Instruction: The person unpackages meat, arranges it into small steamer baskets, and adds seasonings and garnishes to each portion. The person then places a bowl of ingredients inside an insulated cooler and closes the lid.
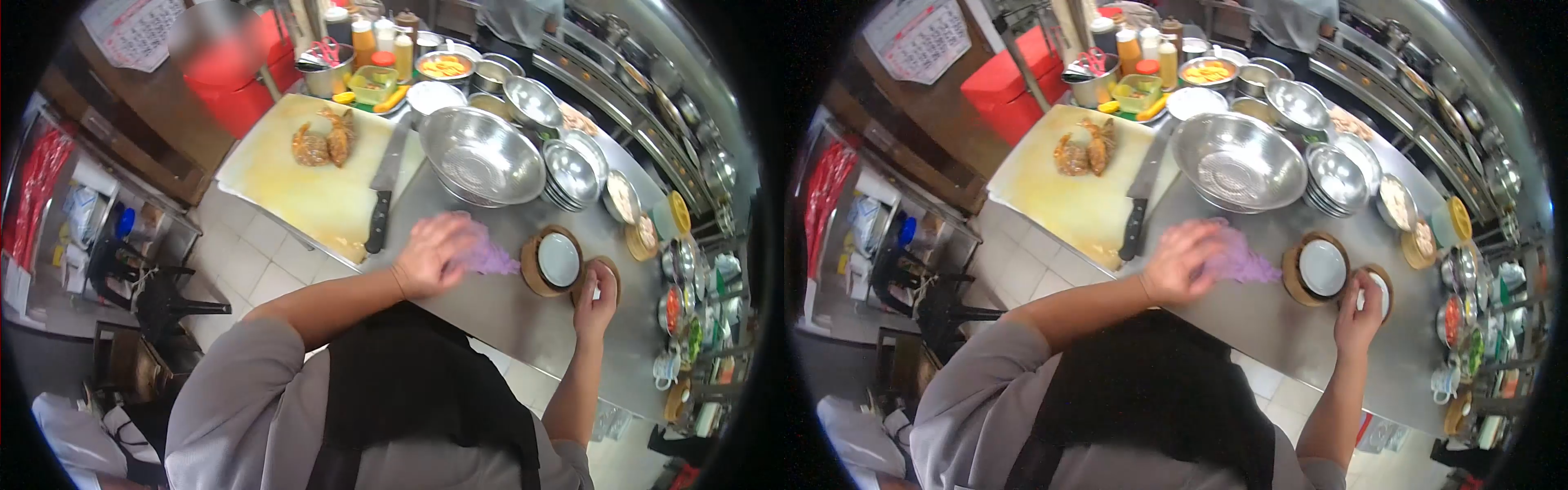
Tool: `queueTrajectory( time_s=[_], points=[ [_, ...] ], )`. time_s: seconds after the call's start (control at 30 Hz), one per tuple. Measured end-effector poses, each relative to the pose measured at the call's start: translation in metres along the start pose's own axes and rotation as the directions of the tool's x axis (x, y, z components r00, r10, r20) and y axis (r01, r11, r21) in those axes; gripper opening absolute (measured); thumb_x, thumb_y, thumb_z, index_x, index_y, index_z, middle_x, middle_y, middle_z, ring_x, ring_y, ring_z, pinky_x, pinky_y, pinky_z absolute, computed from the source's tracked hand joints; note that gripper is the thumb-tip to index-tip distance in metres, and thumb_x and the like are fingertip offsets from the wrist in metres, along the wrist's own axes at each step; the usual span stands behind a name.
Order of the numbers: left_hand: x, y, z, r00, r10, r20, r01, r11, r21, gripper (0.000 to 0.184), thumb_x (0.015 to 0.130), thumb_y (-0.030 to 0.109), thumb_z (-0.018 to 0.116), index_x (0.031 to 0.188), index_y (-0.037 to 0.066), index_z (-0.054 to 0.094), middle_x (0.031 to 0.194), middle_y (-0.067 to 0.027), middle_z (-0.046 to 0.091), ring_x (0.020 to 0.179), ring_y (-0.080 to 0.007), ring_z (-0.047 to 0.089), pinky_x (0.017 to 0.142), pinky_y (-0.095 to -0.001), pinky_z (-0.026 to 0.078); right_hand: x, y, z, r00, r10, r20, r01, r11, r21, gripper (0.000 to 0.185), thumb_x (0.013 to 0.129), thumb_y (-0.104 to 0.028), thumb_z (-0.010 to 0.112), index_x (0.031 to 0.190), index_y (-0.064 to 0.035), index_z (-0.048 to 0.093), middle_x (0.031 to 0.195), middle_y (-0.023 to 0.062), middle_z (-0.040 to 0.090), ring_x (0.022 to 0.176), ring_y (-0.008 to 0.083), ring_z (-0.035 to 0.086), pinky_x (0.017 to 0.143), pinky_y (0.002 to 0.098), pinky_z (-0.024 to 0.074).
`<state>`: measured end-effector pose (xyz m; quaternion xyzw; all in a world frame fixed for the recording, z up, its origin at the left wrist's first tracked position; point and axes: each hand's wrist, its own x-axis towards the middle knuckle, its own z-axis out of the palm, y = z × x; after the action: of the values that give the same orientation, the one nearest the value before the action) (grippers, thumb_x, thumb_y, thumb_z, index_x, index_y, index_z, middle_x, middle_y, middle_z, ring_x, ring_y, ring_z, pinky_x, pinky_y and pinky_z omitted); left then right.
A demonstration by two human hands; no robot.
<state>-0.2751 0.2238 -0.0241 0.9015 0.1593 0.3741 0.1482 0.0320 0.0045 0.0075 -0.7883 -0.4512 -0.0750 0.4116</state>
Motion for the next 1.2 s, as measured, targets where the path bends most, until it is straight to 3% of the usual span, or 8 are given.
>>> queueTrajectory(
  time_s=[0.07, 0.2, 0.33, 0.43, 0.63, 0.9, 0.97, 1.2],
  points=[
    [0.015, -0.026, -0.037, 0.986, -0.042, -0.163, 0.063, 0.99, 0.123, 0.046, 0.077, 0.015, 0.072, 0.123, 0.011, 0.064, 0.133, -0.0147, 0.058, 0.123, -0.0376, 0.054, 0.099, -0.05, 0.043, -0.017, -0.013, 0.03, 0.98, 0.08, 0.181, -0.136, 0.937, 0.323, 0.022, 0.103, -0.016, 0.06, 0.112, 0.0026, 0.066, 0.104, 0.0108, 0.07, 0.095, 0.0155, 0.065, 0.087, 0.0314, 0.0524],
    [0.036, -0.138, -0.098, 0.966, -0.17, -0.195, 0.238, 0.88, 0.411, 0.049, 0.079, 0.005, 0.063, 0.128, 0.007, 0.062, 0.139, -0.0155, 0.058, 0.131, -0.0367, 0.051, 0.111, -0.0546, 0.04, -0.036, -0.115, 0.057, 0.83, -0.077, 0.552, -0.051, 0.976, 0.213, 0.018, 0.093, -0.018, 0.067, 0.103, -0.0034, 0.071, 0.095, 0.0144, 0.071, 0.086, 0.0262, 0.069, 0.079, 0.0354, 0.0547],
    [0.063, -0.209, -0.143, 0.919, -0.377, 0.117, 0.197, 0.695, 0.691, 0.049, 0.086, 0.012, 0.057, 0.135, 0.01, 0.06, 0.137, -0.0108, 0.06, 0.137, -0.0347, 0.047, 0.114, -0.0615, 0.033, -0.044, -0.172, 0.108, 0.719, -0.201, 0.666, -0.021, 0.95, 0.31, 0.026, 0.093, -0.028, 0.067, 0.106, -0.0049, 0.07, 0.096, 0.016, 0.071, 0.088, 0.0339, 0.069, 0.079, 0.0407, 0.0553],
    [0.082, -0.225, -0.16, 0.711, -0.533, 0.46, 0.132, 0.742, 0.657, 0.041, 0.09, 0.018, 0.058, 0.13, 0.009, 0.063, 0.139, -0.0135, 0.06, 0.134, -0.032, 0.051, 0.119, -0.0604, 0.028, -0.038, -0.209, 0.157, 0.693, -0.135, 0.708, -0.042, 0.973, 0.227, 0.037, 0.093, -0.034, 0.066, 0.116, -0.0047, 0.066, 0.097, 0.0175, 0.071, 0.091, 0.0346, 0.069, 0.082, 0.0424, 0.0547],
    [0.093, -0.251, -0.167, 0.724, -0.492, 0.482, 0.104, 0.77, 0.629, 0.031, 0.089, 0.023, 0.064, 0.116, 0.009, 0.066, 0.117, -0.0138, 0.07, 0.111, -0.033, 0.065, 0.105, -0.0566, 0.044, -0.001, -0.275, 0.237, 0.653, 0.162, 0.74, -0.202, 0.979, -0.037, 0.084, 0.086, -0.041, 0.072, 0.15, 0.0016, 0.038, 0.123, 0.0301, 0.065, 0.114, 0.0433, 0.064, 0.098, 0.046, 0.0501],
    [0.089, -0.277, -0.161, 0.769, -0.194, 0.609, 0.102, 0.978, 0.184, 0.026, 0.087, 0.024, 0.068, 0.106, 0.007, 0.072, 0.1, -0.0175, 0.072, 0.092, -0.0368, 0.069, 0.085, -0.0433, 0.055, -0.005, -0.264, 0.244, 0.684, 0.295, 0.667, -0.506, 0.851, 0.142, 0.066, 0.082, -0.02, 0.069, 0.142, 0.0, 0.047, 0.101, 0.0166, 0.069, 0.088, 0.0252, 0.067, 0.08, 0.0346, 0.0538],
    [0.099, -0.254, -0.168, 0.655, -0.2, 0.728, 0.109, 0.979, 0.172, 0.029, 0.087, 0.022, 0.07, 0.111, 0.007, 0.072, 0.104, -0.0174, 0.073, 0.093, -0.0343, 0.069, 0.088, -0.0423, 0.054, -0.017, -0.265, 0.239, 0.805, 0.203, 0.557, -0.404, 0.876, 0.265, 0.066, 0.082, -0.015, 0.07, 0.142, -0.0004, 0.047, 0.099, 0.0143, 0.07, 0.084, 0.0222, 0.067, 0.077, 0.0342, 0.0538],
    [0.108, -0.247, -0.166, 0.731, -0.093, 0.676, 0.091, 0.995, 0.039, 0.029, 0.086, 0.017, 0.073, 0.113, 0.006, 0.072, 0.1, -0.0145, 0.074, 0.093, -0.0305, 0.07, 0.087, -0.0376, 0.054, -0.028, -0.272, 0.244, 0.84, 0.106, 0.532, -0.397, 0.789, 0.469, 0.066, 0.082, -0.013, 0.07, 0.143, -0.0018, 0.047, 0.097, 0.0101, 0.07, 0.081, 0.0151, 0.066, 0.073, 0.0296, 0.0527]
  ],
)
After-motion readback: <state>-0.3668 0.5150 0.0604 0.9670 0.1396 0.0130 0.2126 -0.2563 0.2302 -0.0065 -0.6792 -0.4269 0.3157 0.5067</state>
